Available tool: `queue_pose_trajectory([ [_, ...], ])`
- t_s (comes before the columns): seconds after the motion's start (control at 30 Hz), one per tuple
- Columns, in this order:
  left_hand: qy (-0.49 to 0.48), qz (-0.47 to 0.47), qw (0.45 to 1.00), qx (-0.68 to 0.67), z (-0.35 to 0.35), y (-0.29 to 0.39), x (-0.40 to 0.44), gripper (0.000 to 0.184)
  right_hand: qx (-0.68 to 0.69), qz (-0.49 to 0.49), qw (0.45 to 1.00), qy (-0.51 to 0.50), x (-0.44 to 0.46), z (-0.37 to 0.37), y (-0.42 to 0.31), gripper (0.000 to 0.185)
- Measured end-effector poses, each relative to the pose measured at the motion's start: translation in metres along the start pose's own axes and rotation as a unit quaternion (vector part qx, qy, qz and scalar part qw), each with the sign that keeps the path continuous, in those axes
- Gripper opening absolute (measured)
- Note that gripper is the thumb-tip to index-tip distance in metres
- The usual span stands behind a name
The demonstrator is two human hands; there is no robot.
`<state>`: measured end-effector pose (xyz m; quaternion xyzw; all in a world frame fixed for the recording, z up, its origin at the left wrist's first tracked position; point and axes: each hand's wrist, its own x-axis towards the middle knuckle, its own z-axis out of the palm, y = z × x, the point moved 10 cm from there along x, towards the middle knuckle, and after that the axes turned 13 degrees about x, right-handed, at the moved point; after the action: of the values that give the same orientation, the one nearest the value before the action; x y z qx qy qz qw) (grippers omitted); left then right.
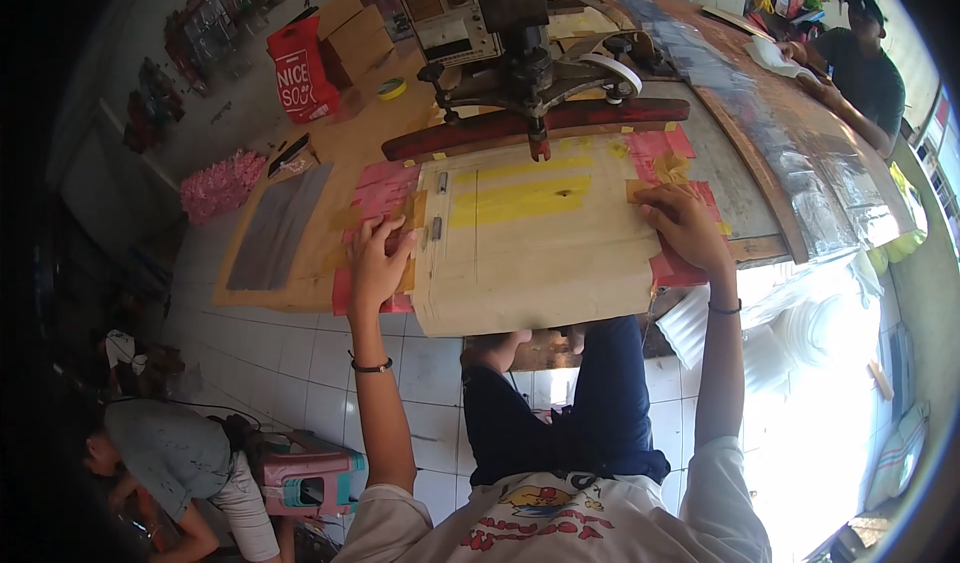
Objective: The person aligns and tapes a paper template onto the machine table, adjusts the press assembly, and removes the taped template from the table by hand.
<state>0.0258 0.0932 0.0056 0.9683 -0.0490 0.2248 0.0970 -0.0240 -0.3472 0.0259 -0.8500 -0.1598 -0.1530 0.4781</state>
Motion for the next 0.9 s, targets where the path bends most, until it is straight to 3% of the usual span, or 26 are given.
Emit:
queue_pose_trajectory([
  [0.13, 0.009, 0.009, 1.0, -0.008, -0.002, 0.001, -0.001, 0.041, 0.002, 0.012, 1.0, 0.01, 0.0, -0.002, 0.004, 0.027],
  [0.33, 0.021, 0.007, 1.0, -0.01, -0.006, -0.001, -0.004, 0.04, 0.035, 0.111, 0.991, 0.065, -0.002, -0.012, 0.023, 0.026],
  [0.43, 0.014, 0.004, 1.0, -0.008, -0.004, -0.001, -0.003, 0.041, -0.001, 0.038, 0.998, 0.059, -0.001, -0.011, 0.012, 0.026],
  [0.73, 0.016, 0.009, 1.0, 0.016, -0.003, -0.001, -0.003, 0.042, 0.022, 0.023, 0.999, 0.008, 0.005, -0.003, 0.021, 0.03],
  [0.87, 0.018, 0.013, 1.0, 0.005, -0.002, -0.001, -0.001, 0.041, 0.211, 0.086, 0.973, 0.033, -0.005, -0.005, 0.031, 0.027],
  [0.9, 0.021, 0.014, 1.0, 0.001, -0.003, -0.002, -0.003, 0.041, 0.203, 0.056, 0.977, 0.045, -0.007, -0.011, 0.028, 0.025],
])
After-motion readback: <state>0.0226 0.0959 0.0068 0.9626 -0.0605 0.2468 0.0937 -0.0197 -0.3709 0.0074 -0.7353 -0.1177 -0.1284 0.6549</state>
